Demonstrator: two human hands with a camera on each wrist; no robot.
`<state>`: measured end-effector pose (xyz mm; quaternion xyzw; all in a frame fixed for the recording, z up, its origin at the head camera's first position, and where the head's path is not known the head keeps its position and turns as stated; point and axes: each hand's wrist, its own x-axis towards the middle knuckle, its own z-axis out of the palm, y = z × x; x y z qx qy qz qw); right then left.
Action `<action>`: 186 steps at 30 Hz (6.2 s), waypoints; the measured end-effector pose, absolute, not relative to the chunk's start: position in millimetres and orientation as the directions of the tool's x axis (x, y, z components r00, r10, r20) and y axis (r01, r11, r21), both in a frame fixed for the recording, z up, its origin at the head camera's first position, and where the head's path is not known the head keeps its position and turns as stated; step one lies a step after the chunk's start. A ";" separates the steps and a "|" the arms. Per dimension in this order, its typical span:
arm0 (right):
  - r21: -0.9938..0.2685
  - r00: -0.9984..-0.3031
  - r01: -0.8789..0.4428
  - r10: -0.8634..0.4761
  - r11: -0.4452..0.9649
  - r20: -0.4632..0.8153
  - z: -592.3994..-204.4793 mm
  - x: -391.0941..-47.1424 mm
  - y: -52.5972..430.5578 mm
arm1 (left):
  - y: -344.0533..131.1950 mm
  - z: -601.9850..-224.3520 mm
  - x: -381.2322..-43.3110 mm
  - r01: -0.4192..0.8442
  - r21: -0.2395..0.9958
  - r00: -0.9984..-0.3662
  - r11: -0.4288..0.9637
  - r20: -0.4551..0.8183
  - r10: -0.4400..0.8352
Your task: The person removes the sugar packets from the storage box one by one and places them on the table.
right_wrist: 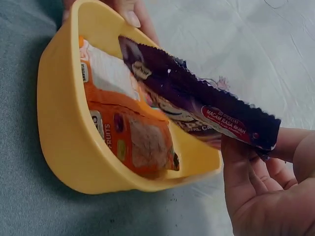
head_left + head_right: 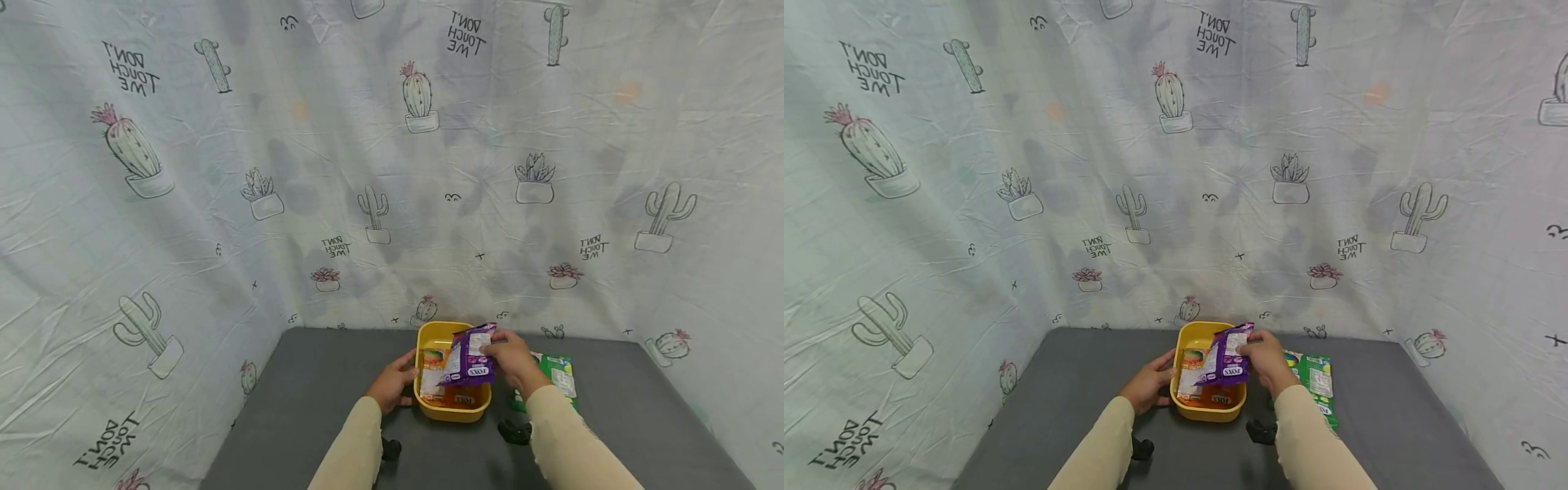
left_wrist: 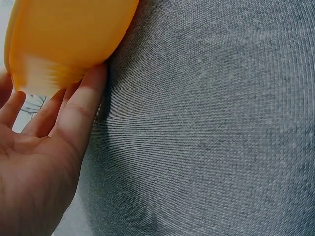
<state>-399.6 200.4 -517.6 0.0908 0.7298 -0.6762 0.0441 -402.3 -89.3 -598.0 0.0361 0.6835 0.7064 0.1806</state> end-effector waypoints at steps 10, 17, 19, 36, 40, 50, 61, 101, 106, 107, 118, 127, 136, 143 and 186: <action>-0.982 -0.981 0.176 0.096 0.066 -0.170 -515.3 -397.8 215.6 | -89.0 -593.3 -399.2 -0.223 0.975 -0.929 -0.006 -0.210 0.305; -0.990 -0.987 0.131 0.101 0.053 -0.126 -510.2 -396.6 227.9 | -88.0 -594.3 -399.9 -0.232 0.973 -0.930 -0.005 -0.221 0.295; -0.991 -0.988 0.118 0.108 0.063 -0.110 -510.4 -397.0 231.4 | -87.9 -594.5 -399.9 -0.232 0.973 -0.930 -0.002 -0.221 0.293; -0.996 -0.986 0.036 0.163 0.082 -0.023 -513.4 -391.3 263.8 | -86.9 -592.8 -398.0 -0.229 0.973 -0.932 0.010 -0.222 0.288; -0.999 -0.987 0.023 0.160 0.042 -0.016 -515.2 -390.5 272.7 | -87.0 -592.6 -397.8 -0.225 0.974 -0.932 0.015 -0.219 0.287; -0.999 -0.980 0.011 0.200 0.052 -0.001 -517.4 -387.8 292.8 | -86.9 -593.2 -398.4 -0.223 0.975 -0.934 0.011 -0.217 0.284; -0.995 -0.979 0.025 0.205 0.094 -0.005 -523.1 -384.8 311.2 | -87.4 -593.5 -398.1 -0.224 0.975 -0.936 0.009 -0.218 0.277; -0.921 -0.957 0.154 0.285 0.357 -0.050 -571.9 -375.2 347.0 | -88.8 -597.9 -402.4 -0.241 0.970 -0.929 -0.029 -0.221 0.296; -0.875 -0.944 0.176 0.329 0.452 -0.020 -575.5 -373.7 347.0 | -87.7 -597.9 -403.4 -0.247 0.968 -0.927 -0.030 -0.228 0.297; -0.863 -0.942 0.181 0.337 0.472 -0.013 -576.1 -373.0 346.7 | -87.8 -597.8 -403.2 -0.248 0.968 -0.927 -0.031 -0.228 0.298; -0.814 -0.913 0.238 0.408 0.530 -0.001 -577.5 -364.6 340.9 | -90.9 -597.7 -401.7 -0.242 0.969 -0.926 -0.042 -0.218 0.310; -0.847 -0.908 0.219 0.420 0.485 0.005 -567.0 -368.7 340.0 | -92.3 -598.8 -402.3 -0.234 0.971 -0.924 -0.056 -0.205 0.322; -0.844 -0.919 0.200 0.393 0.498 0.014 -556.3 -372.8 338.0 | -91.2 -599.0 -400.6 -0.226 0.973 -0.927 -0.045 -0.201 0.318; -0.886 -0.935 0.167 0.356 0.433 -0.002 -550.0 -373.3 331.7 | -90.8 -599.5 -401.3 -0.227 0.973 -0.929 -0.038 -0.204 0.309; -0.988 -0.999 0.032 -0.035 0.154 -0.038 -517.3 -381.5 245.3 | -92.2 -602.4 -402.0 -0.225 0.974 -0.927 -0.032 -0.203 0.316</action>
